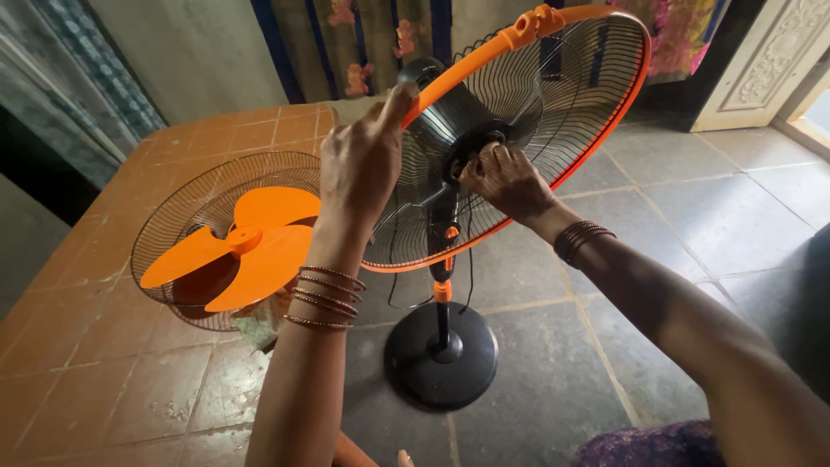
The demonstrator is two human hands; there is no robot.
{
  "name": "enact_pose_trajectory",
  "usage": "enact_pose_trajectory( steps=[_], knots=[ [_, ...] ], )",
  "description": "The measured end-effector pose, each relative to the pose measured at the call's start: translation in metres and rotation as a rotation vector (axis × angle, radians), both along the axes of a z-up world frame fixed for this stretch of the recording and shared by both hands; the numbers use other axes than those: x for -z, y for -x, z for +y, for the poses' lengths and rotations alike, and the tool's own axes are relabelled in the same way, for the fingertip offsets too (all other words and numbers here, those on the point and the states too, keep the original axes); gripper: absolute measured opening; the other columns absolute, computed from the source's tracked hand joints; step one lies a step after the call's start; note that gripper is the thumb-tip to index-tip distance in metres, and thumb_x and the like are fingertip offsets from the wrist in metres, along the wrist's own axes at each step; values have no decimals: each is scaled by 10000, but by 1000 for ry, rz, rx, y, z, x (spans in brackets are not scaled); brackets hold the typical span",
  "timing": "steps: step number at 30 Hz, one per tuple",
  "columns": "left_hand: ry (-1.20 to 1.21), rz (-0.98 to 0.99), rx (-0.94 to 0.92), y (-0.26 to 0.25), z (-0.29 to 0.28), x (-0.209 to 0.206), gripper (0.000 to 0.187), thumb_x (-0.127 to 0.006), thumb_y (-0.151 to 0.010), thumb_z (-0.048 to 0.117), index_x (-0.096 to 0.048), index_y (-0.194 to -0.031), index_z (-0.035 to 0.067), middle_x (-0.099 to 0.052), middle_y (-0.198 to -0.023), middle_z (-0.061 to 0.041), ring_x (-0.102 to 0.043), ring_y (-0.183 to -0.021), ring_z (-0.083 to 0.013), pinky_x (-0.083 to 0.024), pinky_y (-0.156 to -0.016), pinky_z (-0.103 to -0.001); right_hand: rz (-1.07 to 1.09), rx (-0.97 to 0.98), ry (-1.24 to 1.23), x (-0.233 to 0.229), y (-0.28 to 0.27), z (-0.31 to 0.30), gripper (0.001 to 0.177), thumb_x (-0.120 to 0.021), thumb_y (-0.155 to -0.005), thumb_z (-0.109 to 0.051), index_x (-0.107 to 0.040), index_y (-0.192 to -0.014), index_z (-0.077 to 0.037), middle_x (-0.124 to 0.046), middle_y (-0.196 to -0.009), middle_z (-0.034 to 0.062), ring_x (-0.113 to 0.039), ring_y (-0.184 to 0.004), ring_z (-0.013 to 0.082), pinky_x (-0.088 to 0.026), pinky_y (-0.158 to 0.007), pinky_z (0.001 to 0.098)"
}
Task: The person uses a screwdriver to loosen the front grille of an orange electric fan, then removes the grille and the fan blades. The person places the removed parts on a nearby table.
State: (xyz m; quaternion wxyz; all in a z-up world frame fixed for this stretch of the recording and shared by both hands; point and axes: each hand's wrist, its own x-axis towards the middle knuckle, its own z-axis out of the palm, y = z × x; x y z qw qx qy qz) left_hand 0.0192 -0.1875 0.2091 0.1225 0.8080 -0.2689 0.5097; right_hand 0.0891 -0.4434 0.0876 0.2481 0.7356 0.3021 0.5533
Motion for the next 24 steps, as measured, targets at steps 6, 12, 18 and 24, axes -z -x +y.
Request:
enact_pose_trajectory(
  steps=[6,12,18,24],
  knots=[
    [-9,34,-27,0,0,1,226,-562,-1039,70,-584,-1236,179,-774,-922,-47,-702,-572,-206,-532,-466,-370,-87,51,166,-5,-6,-2,181,-594,-1009,-232,-528,-1151,-142,-643,-1034,135,-662,-973,217,-540,-743,313],
    [-9,108,-75,3,-11,-2,192,-538,-1060,101,-587,-1220,195,-751,-857,-47,-697,-548,-202,-533,-456,-370,394,-109,-435,12,-1,5,330,-750,-902,-218,-524,-1115,-109,-623,-1115,181,-679,-913,262,-560,-653,351],
    [17,-12,-36,13,-10,8,255,-560,-1017,112,-578,-1260,186,-757,-942,-55,-731,-648,-239,-569,-534,-382,637,-521,-1288,35,9,28,634,-782,-919,-282,-422,-1386,-50,-654,-1154,163,-736,-911,253,-621,-684,337],
    [20,84,-36,18,-17,2,234,-560,-1051,139,-570,-1285,149,-751,-961,-98,-740,-630,-246,-579,-490,-379,948,146,-1377,10,10,37,751,-737,-973,-444,-311,-1455,-57,-767,-1048,164,-742,-773,306,-579,-677,396]
  ],
)
